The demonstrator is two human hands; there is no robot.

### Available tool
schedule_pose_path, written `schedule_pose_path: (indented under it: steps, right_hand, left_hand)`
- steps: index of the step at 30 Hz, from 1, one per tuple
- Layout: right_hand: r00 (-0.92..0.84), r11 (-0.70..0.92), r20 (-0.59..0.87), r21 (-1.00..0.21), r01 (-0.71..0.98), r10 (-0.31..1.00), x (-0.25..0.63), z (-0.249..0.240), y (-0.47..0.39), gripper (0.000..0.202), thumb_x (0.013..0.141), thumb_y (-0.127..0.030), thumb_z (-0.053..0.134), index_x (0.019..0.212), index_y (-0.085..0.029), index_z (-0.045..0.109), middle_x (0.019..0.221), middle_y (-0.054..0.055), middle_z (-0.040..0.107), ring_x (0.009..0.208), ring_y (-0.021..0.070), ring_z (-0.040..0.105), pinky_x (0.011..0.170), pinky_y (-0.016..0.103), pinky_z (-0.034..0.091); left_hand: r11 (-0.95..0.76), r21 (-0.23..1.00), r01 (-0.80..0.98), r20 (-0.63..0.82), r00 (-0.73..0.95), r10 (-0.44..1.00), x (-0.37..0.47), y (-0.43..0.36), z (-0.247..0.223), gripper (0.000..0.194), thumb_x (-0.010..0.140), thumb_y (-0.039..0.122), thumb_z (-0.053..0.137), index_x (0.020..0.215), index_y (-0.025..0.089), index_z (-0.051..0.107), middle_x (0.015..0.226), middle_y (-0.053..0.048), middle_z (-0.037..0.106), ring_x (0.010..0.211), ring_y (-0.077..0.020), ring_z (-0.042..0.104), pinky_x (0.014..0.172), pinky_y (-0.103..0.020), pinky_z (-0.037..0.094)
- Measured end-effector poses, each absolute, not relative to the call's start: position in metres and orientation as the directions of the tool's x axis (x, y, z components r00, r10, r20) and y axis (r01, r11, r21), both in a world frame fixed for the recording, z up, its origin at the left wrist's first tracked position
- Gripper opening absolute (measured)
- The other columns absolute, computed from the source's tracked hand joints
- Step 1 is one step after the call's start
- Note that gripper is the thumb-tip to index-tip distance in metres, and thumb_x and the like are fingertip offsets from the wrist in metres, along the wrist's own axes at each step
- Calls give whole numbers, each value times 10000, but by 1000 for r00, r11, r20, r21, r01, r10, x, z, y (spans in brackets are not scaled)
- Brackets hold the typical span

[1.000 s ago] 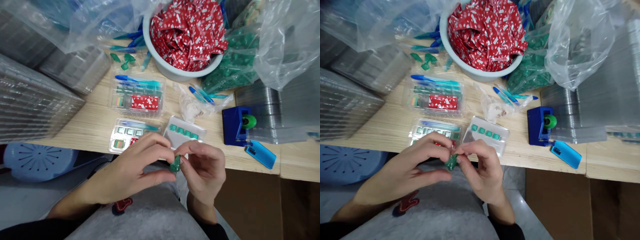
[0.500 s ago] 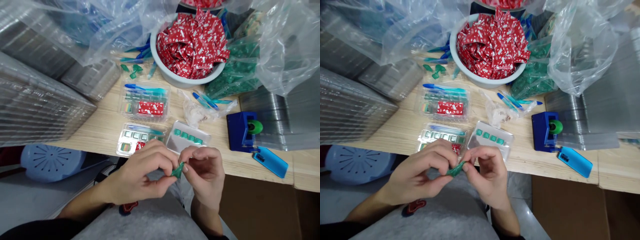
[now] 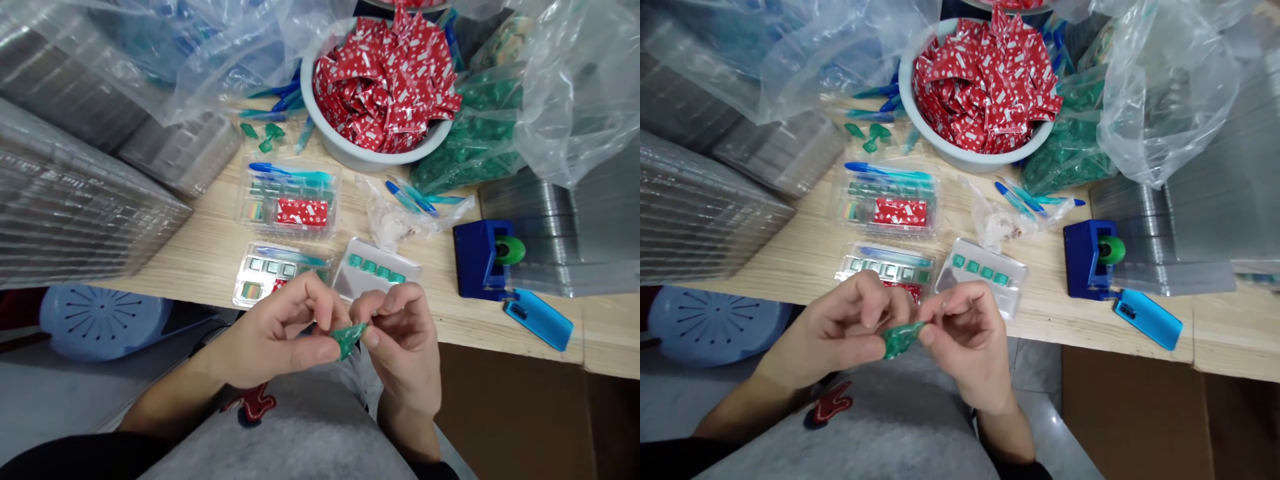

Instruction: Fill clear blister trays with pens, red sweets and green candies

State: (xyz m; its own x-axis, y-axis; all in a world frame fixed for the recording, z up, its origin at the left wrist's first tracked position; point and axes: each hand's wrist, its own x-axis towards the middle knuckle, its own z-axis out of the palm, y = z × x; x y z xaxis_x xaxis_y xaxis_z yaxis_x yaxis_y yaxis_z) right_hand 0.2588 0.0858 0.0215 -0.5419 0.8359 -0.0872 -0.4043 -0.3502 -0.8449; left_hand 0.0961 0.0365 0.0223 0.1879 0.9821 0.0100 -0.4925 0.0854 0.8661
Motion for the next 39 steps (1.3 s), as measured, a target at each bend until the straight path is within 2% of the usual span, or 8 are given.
schedule_pose_path:
  steps: [5, 8, 11, 13, 16, 23, 30, 39]
  right_hand:
    - [-559, -402, -116, -813, -422, 821, 256, 20, 92, 197, 858, -147, 711, 935, -255, 565, 803, -45, 665, 672, 80, 566, 629, 183, 493]
    - [-527, -368, -114, -836, -407, 842, 255, 20, 93, 178, 864, -171, 712, 935, -256, 572, 814, -44, 668, 678, 91, 581, 660, 220, 523]
    - [-454, -274, -79, -883, -382, 887, 256, 22, 91, 181, 867, -153, 706, 955, -268, 597, 854, -39, 678, 720, 98, 597, 682, 229, 539]
    - [-392, -190, -41, -917, -349, 919, 257, 23, 90, 201, 866, -125, 701, 968, -274, 614, 883, -34, 682, 761, 99, 608, 697, 216, 541]
    - [-354, -92, 23, -948, -305, 935, 258, 24, 89, 241, 873, -80, 677, 1000, -278, 623, 891, -31, 678, 820, 102, 625, 726, 211, 538]
    - [-378, -54, 40, -970, -235, 925, 260, 19, 89, 216, 899, -107, 651, 1016, -284, 608, 887, -25, 656, 832, 122, 634, 700, 230, 532]
    - [-358, -39, 44, -975, -221, 933, 258, 19, 89, 218, 888, -105, 659, 1005, -282, 609, 879, -20, 655, 804, 127, 630, 709, 250, 549]
    - [-413, -146, 45, -896, -418, 910, 259, 18, 88, 196, 874, -129, 696, 966, -270, 597, 820, -39, 652, 720, 99, 574, 661, 215, 503]
  left_hand:
    - [173, 763, -623, -99, 152, 983, 96, 36, 15, 104, 908, 245, 634, 865, 224, 542, 790, 30, 521, 704, -71, 489, 633, -163, 412]
    - [193, 808, -557, -179, 80, 981, 95, 38, 12, 90, 900, 312, 648, 963, 248, 645, 817, 9, 579, 701, -87, 531, 619, -185, 448]
    - [235, 881, -410, -210, 106, 972, 94, 41, 14, 200, 939, 345, 580, 1097, 266, 673, 976, -37, 660, 839, -139, 622, 717, -252, 525]
    - [225, 922, -315, -191, 134, 972, 93, 44, 18, 177, 933, 293, 582, 1079, 259, 678, 1006, -39, 661, 914, -153, 633, 782, -274, 532]
    - [163, 955, -249, -129, 149, 980, 92, 46, 22, 94, 905, 203, 600, 967, 237, 663, 919, -7, 622, 878, -120, 613, 788, -239, 512]
    - [-65, 991, -117, 71, 45, 996, 94, 44, 30, 73, 882, 148, 618, 845, 208, 599, 930, -18, 623, 881, -125, 609, 828, -258, 507]
    - [-32, 984, -173, 34, 11, 999, 100, 42, 26, 208, 834, 119, 675, 964, 237, 564, 884, 11, 591, 838, -107, 600, 753, -212, 510]
    - [-24, 988, -153, 35, 72, 997, 95, 38, 33, 228, 844, 45, 582, 918, 248, 511, 831, 33, 514, 775, -82, 515, 711, -165, 466]
